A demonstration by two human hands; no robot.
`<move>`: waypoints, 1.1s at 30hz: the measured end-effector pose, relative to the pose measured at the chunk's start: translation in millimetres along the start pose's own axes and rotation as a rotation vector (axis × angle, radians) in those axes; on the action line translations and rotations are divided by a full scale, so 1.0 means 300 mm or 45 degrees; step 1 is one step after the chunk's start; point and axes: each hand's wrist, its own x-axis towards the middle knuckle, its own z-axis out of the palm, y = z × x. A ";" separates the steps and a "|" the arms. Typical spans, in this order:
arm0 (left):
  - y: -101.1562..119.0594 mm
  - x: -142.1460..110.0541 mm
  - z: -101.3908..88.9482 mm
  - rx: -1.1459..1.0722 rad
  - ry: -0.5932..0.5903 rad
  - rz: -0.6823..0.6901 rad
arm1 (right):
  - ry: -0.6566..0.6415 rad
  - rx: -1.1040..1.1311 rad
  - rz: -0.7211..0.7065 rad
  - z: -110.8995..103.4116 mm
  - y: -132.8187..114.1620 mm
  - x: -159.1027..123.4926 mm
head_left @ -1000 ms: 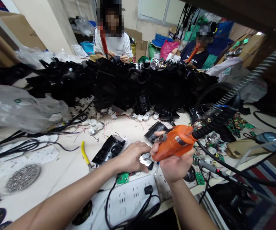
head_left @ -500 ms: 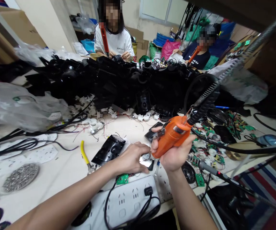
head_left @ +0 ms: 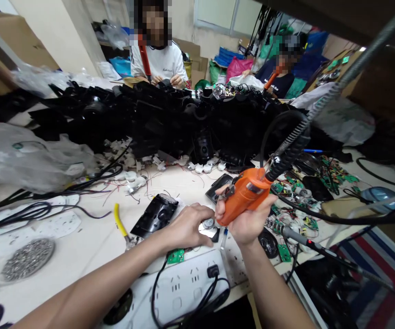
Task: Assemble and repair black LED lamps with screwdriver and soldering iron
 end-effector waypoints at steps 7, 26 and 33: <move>0.003 -0.015 0.003 -0.029 0.042 -0.168 | -0.087 0.212 -0.072 0.006 -0.034 -0.044; -0.032 -0.023 0.043 -0.123 0.168 -0.153 | -0.127 0.338 -0.042 0.091 0.037 -0.018; -0.031 -0.034 0.051 -0.193 0.234 -0.115 | -0.133 0.279 -0.189 0.093 0.069 -0.011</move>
